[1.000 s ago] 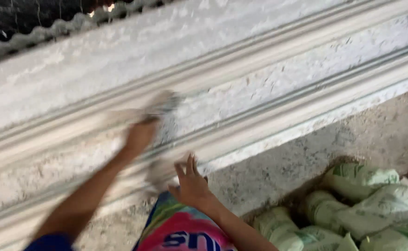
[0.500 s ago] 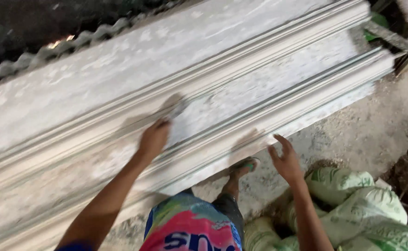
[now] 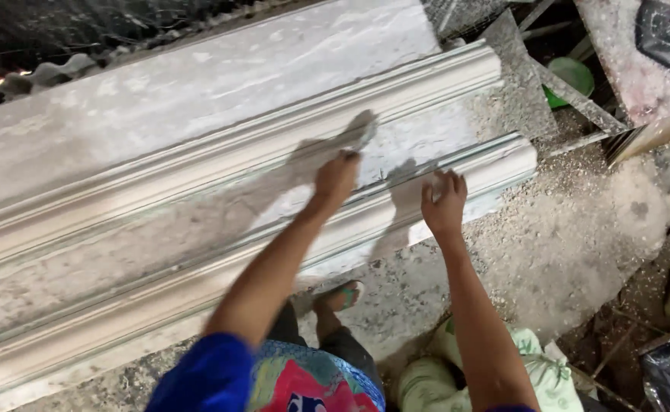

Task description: The person uses a wire brush to scrub and clean long white molding pieces laid on a workbench. They repeatedly brush along the grooves and surfaces of the molding, moving back and forth to remove dust and debris.

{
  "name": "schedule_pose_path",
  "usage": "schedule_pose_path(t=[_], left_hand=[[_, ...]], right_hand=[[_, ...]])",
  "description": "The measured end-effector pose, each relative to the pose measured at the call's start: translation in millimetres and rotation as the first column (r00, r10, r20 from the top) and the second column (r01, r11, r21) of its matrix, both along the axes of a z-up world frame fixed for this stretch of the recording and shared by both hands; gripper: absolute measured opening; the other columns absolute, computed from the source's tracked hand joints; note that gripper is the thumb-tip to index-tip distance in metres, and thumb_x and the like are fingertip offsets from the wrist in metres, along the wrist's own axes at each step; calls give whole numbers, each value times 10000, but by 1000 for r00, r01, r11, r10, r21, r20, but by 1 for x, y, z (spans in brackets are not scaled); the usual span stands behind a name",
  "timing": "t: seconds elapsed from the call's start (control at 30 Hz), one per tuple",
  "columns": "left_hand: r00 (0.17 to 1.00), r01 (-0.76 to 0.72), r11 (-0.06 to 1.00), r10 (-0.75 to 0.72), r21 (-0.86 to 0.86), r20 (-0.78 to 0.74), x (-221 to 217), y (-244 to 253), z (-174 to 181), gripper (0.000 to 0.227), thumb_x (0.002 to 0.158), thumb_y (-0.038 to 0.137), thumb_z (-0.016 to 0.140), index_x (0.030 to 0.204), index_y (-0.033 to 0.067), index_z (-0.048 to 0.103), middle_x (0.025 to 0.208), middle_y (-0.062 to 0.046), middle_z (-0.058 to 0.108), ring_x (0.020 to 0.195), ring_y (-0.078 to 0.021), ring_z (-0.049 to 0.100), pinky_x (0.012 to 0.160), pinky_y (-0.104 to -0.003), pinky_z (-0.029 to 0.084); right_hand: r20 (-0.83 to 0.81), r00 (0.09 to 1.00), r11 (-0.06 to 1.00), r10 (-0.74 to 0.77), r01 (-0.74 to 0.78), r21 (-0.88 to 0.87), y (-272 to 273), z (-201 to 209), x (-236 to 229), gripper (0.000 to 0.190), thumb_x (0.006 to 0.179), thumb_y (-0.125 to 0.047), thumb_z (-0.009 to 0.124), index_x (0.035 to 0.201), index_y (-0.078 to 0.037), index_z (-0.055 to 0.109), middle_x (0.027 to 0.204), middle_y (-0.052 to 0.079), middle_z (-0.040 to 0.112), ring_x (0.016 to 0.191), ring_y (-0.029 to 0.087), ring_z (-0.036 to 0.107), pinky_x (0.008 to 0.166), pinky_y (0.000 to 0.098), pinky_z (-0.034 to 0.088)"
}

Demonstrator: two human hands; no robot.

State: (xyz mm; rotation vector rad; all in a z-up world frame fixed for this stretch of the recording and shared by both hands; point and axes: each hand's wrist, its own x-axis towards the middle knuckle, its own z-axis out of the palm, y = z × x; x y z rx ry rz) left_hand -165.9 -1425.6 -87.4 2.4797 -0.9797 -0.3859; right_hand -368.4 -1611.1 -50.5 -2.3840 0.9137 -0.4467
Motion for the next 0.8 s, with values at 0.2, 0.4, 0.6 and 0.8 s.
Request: schedule_pose_path(t=[0.2, 0.4, 0.6, 0.8], left_hand=[[990, -79, 986, 61, 145, 124, -9, 107, 63, 390, 1015, 193, 581, 1387, 310, 566, 1223, -41, 644, 895, -354, 753, 780, -558, 642], [998, 8, 998, -11, 58, 58, -20, -100, -20, 285, 937, 91, 618, 1219, 113, 650, 1048, -167, 677, 870, -412, 753, 738, -571, 632], [999, 2, 999, 1, -47, 52, -63, -344, -5, 188, 999, 194, 517, 1095, 96, 646, 948, -121, 637, 770, -361, 763, 631, -518, 623], [998, 40, 984, -47, -172, -39, -59, -315, 9, 352, 1039, 239, 528, 1387, 255, 581, 1042, -136, 657, 826, -349, 765, 718, -519, 630]], right_hand=[[176, 975, 944, -133, 179, -276, -50, -22, 53, 410, 996, -226, 553, 1337, 0, 563, 1353, 260, 558, 1330, 474, 481, 1139, 609, 321], [154, 963, 965, -220, 237, -109, -33, 1, 47, 396, 1022, -269, 427, 1333, -53, 542, 1387, 186, 556, 1390, 419, 462, 1166, 585, 292], [-305, 927, 974, -220, 194, -114, -48, -77, 23, 463, 1044, -195, 375, 1414, 31, 537, 1535, 217, 507, 1509, 336, 361, 1296, 427, 138], [-199, 964, 984, -176, 176, -20, -38, -39, 33, 556, 917, -279, 532, 1410, -27, 574, 1539, 169, 501, 1515, 347, 331, 1289, 480, 144]])
